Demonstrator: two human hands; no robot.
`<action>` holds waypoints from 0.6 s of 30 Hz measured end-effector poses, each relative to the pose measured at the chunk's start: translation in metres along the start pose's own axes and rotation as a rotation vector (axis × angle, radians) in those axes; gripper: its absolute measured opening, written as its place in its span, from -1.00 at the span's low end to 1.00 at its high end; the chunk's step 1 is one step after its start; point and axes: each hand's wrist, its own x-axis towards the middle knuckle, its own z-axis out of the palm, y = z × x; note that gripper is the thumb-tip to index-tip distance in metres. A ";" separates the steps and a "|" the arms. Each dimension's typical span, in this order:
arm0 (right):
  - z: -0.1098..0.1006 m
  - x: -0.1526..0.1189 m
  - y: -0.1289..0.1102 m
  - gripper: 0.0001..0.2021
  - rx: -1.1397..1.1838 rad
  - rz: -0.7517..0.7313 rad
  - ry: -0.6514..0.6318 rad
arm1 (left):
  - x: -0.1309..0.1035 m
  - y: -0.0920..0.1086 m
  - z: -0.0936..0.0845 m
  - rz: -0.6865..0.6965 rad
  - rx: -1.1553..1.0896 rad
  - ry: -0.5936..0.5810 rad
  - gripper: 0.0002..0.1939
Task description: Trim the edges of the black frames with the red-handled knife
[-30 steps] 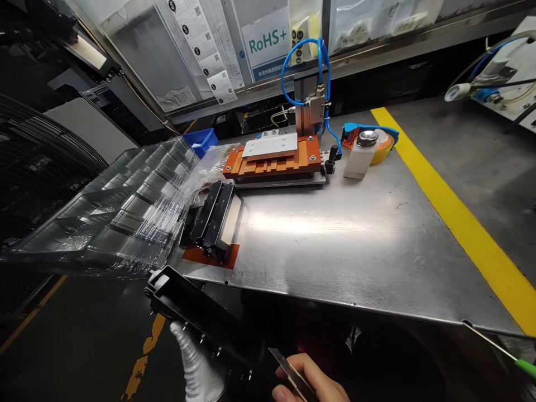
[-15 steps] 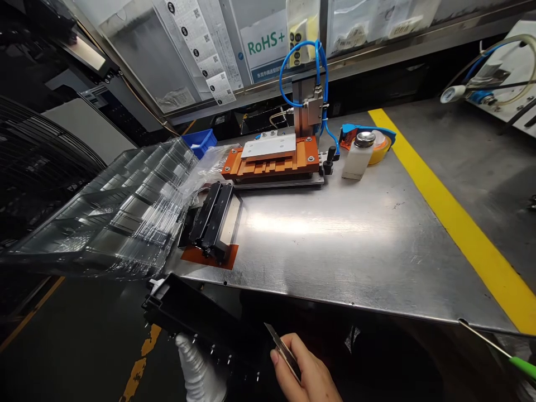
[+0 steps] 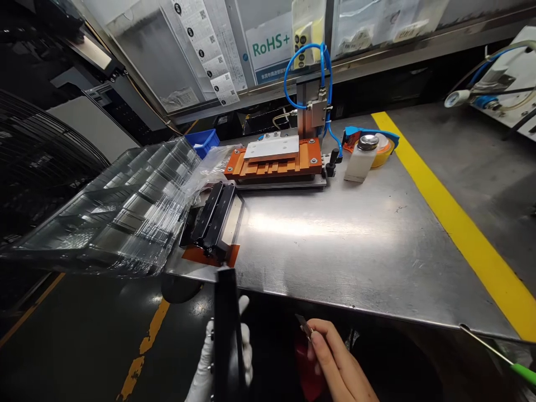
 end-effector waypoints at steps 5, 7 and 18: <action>-0.016 0.007 -0.009 -0.72 -0.247 -0.196 0.023 | -0.010 -0.011 0.008 -0.155 -0.022 -0.057 -0.64; -0.018 0.011 -0.010 -0.72 -0.357 -0.262 0.046 | -0.012 -0.015 0.010 -0.201 -0.025 -0.061 -0.65; -0.013 0.027 -0.016 -0.69 -0.533 -0.505 0.229 | -0.015 -0.014 0.016 -0.266 -0.015 -0.011 -0.69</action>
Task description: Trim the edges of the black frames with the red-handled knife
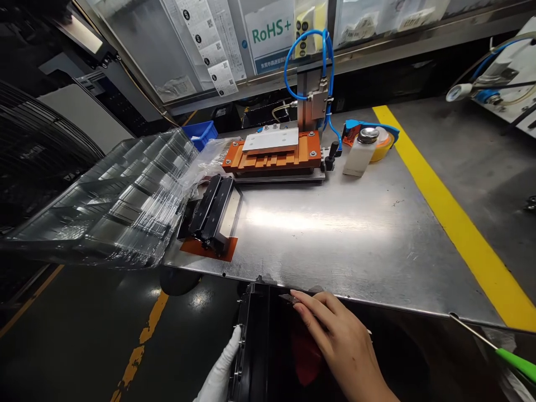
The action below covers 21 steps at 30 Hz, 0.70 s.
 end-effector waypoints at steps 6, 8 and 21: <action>-0.001 -0.001 0.006 -0.69 -0.027 0.045 -0.031 | 0.000 -0.002 0.003 0.030 0.006 0.034 -0.72; -0.002 -0.002 0.008 -0.67 -0.036 0.061 -0.033 | -0.001 -0.004 0.003 0.043 0.004 0.046 -0.72; -0.003 -0.001 0.007 -0.68 -0.003 0.003 0.002 | 0.001 0.001 0.001 0.000 0.017 0.000 -0.65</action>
